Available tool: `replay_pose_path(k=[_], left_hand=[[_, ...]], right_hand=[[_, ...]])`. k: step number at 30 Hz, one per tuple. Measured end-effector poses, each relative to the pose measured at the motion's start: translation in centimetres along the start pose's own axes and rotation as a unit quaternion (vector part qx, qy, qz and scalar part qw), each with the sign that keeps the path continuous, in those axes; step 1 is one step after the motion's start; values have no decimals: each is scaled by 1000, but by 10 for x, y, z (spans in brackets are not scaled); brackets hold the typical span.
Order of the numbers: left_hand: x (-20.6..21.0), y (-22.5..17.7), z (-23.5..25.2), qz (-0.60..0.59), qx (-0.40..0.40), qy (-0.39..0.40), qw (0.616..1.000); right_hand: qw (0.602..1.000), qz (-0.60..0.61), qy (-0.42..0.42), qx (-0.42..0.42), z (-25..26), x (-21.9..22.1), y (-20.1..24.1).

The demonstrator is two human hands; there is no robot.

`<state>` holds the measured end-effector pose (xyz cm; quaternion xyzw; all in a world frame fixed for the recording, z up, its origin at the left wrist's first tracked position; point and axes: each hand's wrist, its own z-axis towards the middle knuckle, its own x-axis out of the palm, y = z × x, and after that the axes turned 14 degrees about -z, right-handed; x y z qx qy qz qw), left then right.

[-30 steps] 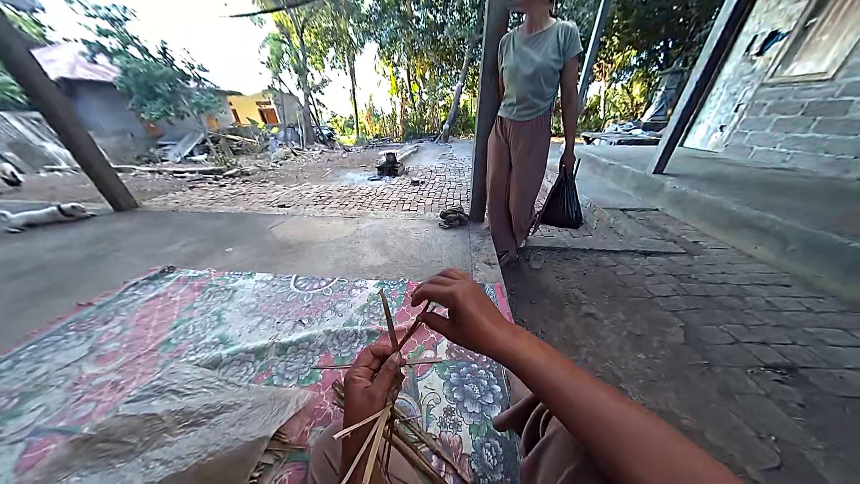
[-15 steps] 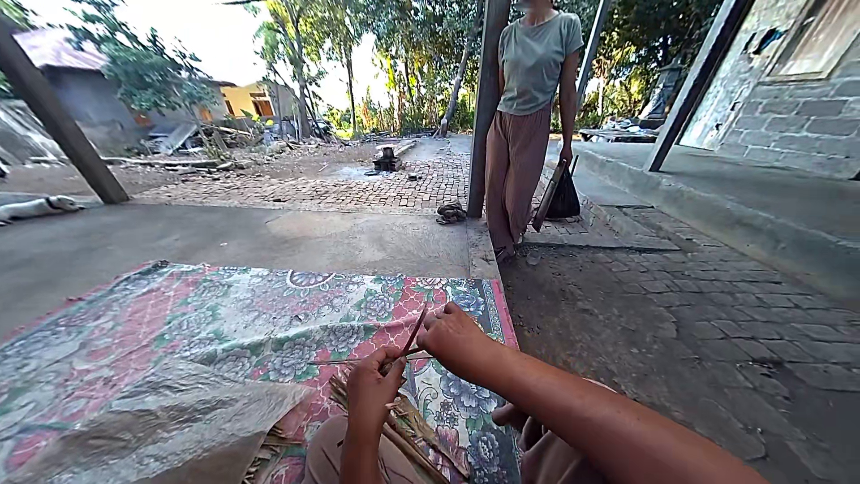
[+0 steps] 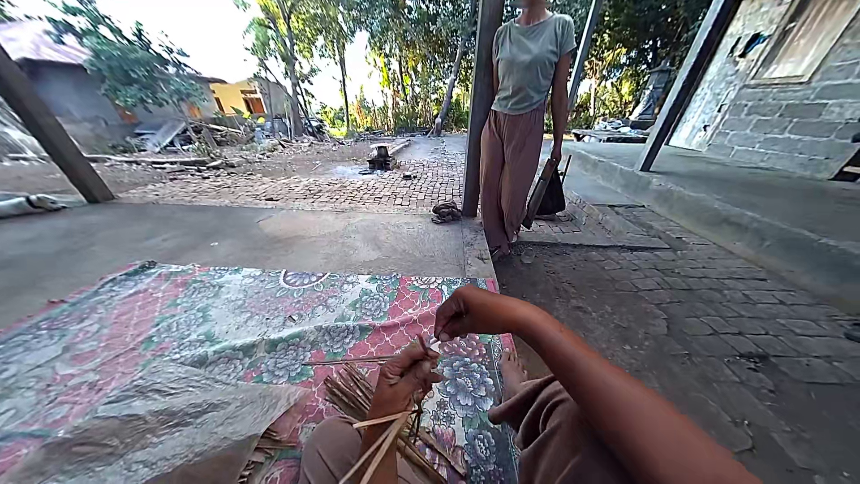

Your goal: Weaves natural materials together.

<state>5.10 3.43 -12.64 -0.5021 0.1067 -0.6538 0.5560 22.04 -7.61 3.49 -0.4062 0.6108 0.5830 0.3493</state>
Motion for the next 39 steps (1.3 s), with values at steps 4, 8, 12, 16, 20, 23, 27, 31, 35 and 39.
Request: replay_pose_path(k=[4,8,12,16,20,23,27,31,35,39], left_hand=[[8,-4,2,-73,12,-141,987],[13,-8,3,-54,17,-193,980],[18,-12,3,-30,22,-204,978],[21,-11,2,-28,33,-222,974],[21,-9,2,-22,38,-220,974],[18,-9,1,-23,46,-219,974],[17,-9,1,-21,50,-229,972],[17,-11,2,-24,50,-239,970],[18,-10,1,-33,57,-241,968],[23,-12,0,-33,58,-240,969]], right_hand=[[997,-69,-25,-29,5,12,8],[989,-142,-45,6,11,22,11],[988,-152,-27,27,11,24,15],[989,-145,-5,28,10,28,22],[990,-136,-6,25,10,31,27],[992,-119,-22,28,10,31,30],[994,-101,-37,3,12,32,30],[994,-81,-58,-40,11,34,31],[994,-44,-63,-73,9,32,33],[989,-33,-92,-112,9,35,30]])
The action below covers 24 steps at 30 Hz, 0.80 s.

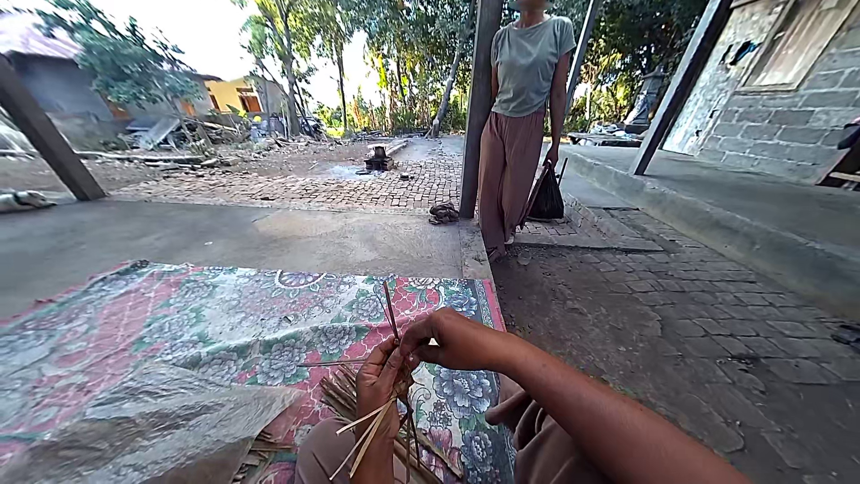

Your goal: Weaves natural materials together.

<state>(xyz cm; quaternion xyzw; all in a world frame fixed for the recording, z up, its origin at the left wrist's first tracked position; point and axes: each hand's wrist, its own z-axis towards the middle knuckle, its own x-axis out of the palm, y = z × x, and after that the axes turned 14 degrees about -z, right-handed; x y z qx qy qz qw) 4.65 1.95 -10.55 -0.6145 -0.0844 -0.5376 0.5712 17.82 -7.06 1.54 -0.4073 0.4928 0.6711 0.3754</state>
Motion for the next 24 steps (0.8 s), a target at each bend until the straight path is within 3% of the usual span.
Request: replay_pose_path(k=[4,14,18,24], left_hand=[[10,1,-6,-1,-9,-7,1000],[36,0,-13,26,37,-7,999],[56,-1,-15,2,35,-4,999],[58,2,-14,15,40,7,999]], right_hand=[[1000,-8,-28,10,2,3,0],[983,76,24,165,-6,-16,14],[973,153,10,173,-14,-26,8],[969,169,21,178,-15,-28,-1]])
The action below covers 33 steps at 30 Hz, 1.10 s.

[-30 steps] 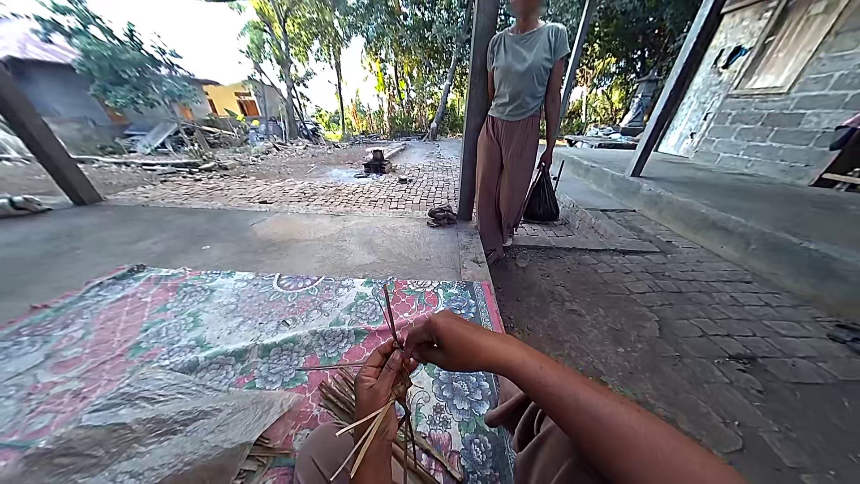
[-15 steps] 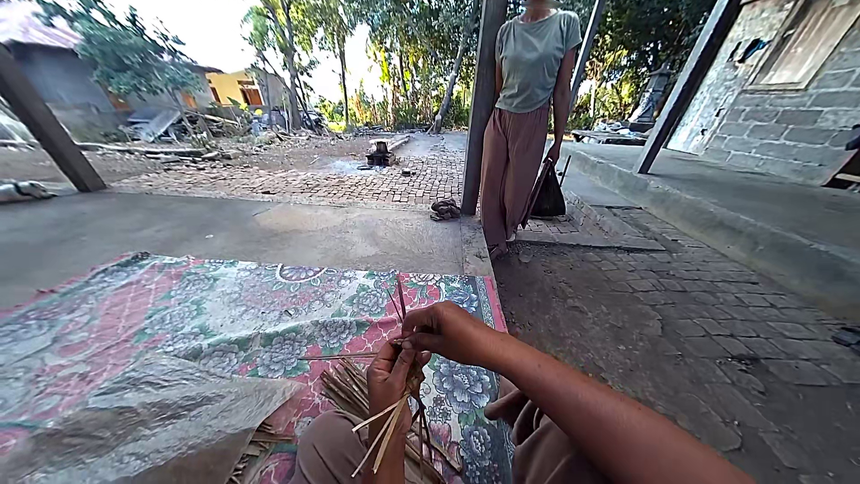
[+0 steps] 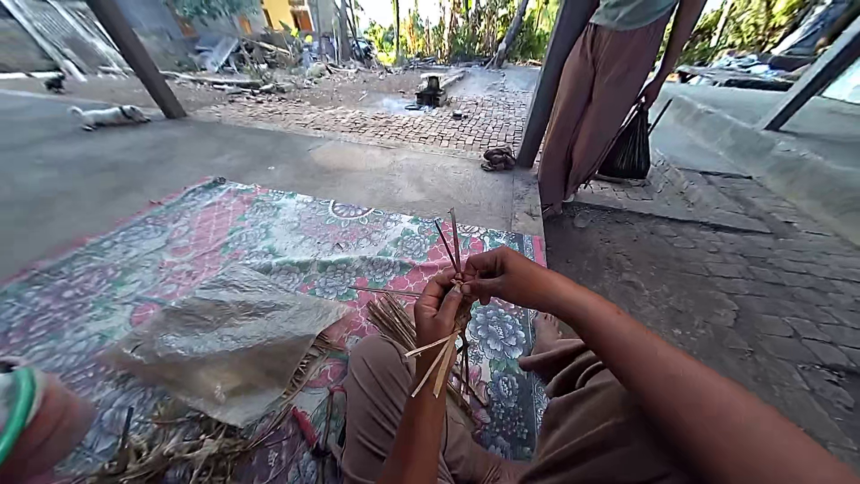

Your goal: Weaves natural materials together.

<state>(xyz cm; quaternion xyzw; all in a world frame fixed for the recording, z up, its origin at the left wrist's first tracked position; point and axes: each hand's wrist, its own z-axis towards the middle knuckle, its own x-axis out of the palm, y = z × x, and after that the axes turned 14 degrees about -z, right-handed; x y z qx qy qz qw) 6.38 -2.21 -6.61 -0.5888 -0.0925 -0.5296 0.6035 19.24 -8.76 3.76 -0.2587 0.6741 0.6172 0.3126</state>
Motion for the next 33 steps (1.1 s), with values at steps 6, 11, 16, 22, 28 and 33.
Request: replay_pose_path(k=[6,11,16,22,28,33], left_hand=[[-2,2,0,8,2,17,1000],[-4,3,0,-15,-17,17,1000],[0,4,0,-12,-10,8,1000],[-10,2,1,24,21,3,999],[-26,1,1,31,11,11,999],[-30,1,1,12,-7,2,1000]], right_hand=[[1000,1,11,27,0,0,2],[1000,1,16,24,1,0,2],[999,3,1,37,-1,0,3],[999,-34,2,-17,5,11,-5],[998,-54,-2,-28,11,24,-4],[1000,-28,-11,1,15,28,-3]])
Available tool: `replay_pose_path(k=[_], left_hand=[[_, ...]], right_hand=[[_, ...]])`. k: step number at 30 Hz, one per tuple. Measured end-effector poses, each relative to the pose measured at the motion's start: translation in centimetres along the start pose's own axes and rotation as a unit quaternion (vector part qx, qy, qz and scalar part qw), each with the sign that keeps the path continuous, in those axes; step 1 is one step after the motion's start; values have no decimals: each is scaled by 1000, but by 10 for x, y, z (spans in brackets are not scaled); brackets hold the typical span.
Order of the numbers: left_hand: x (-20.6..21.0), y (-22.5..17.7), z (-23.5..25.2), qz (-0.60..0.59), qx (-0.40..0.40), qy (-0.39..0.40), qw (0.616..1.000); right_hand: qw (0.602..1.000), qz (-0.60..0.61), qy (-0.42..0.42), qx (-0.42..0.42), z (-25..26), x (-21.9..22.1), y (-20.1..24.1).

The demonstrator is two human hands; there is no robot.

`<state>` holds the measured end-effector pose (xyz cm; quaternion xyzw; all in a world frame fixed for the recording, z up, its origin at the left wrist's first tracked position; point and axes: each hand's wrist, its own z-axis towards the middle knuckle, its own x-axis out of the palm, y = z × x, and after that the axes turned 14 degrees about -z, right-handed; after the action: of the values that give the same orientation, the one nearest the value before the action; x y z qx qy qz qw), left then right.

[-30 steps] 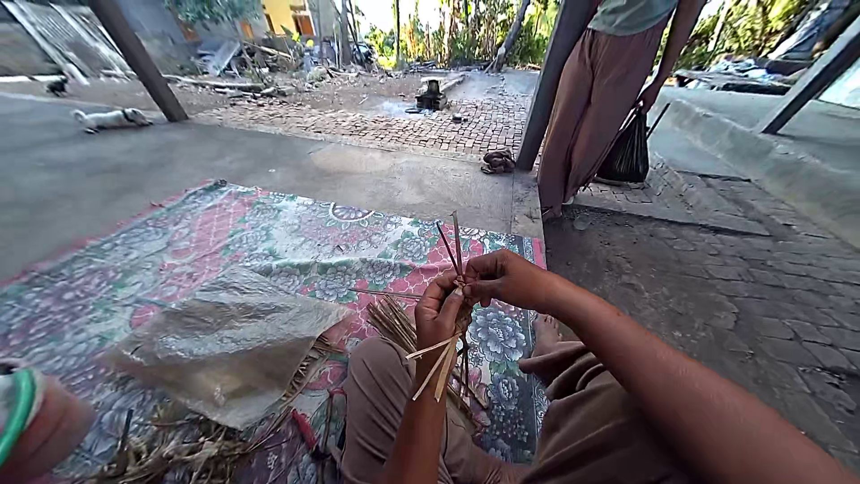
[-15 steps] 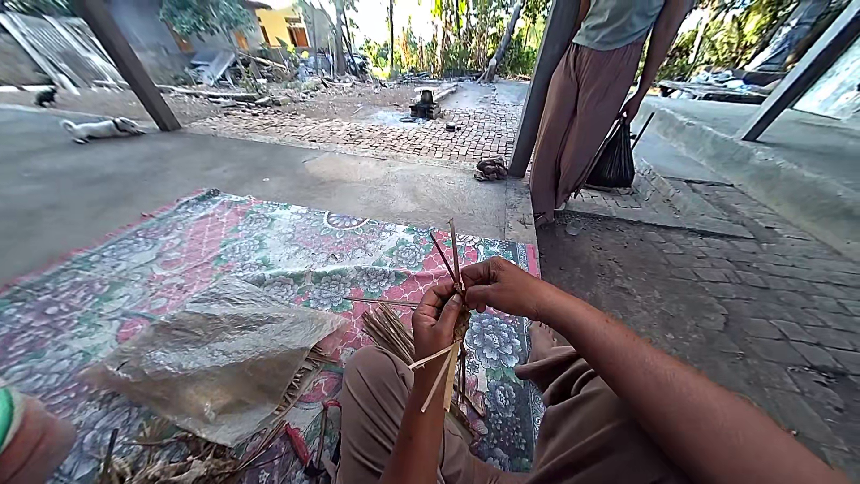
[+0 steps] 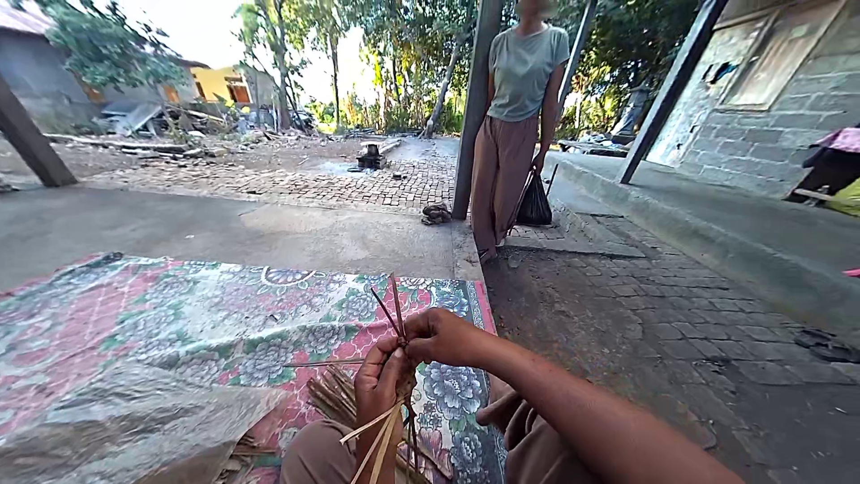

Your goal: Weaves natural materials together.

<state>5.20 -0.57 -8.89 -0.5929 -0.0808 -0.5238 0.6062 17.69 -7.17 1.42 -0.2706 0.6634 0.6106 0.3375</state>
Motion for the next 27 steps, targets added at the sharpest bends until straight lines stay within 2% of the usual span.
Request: replay_pose_path(k=[6,12,15,19,23,27], left_hand=[[-6,-1,5,-35,41,11,998],[-11,-4,3,-107,12,49,993],[-7,0,2,-114,25,39,992],[-10,-1,2,-95,59,31,993],[-18,-7,5,-69,46,22,996],[-29,-4,5,-54,70,38,995]], right_hand=[[999,-32,-11,-28,2,3,5],[998,4,6,-64,-3,-4,-2],[998,2,3,-61,-4,-6,-2],[998,-21,-10,-66,-1,1,3],[997,-17,-2,-77,6,6,4],[998,1,4,-64,12,13,2]])
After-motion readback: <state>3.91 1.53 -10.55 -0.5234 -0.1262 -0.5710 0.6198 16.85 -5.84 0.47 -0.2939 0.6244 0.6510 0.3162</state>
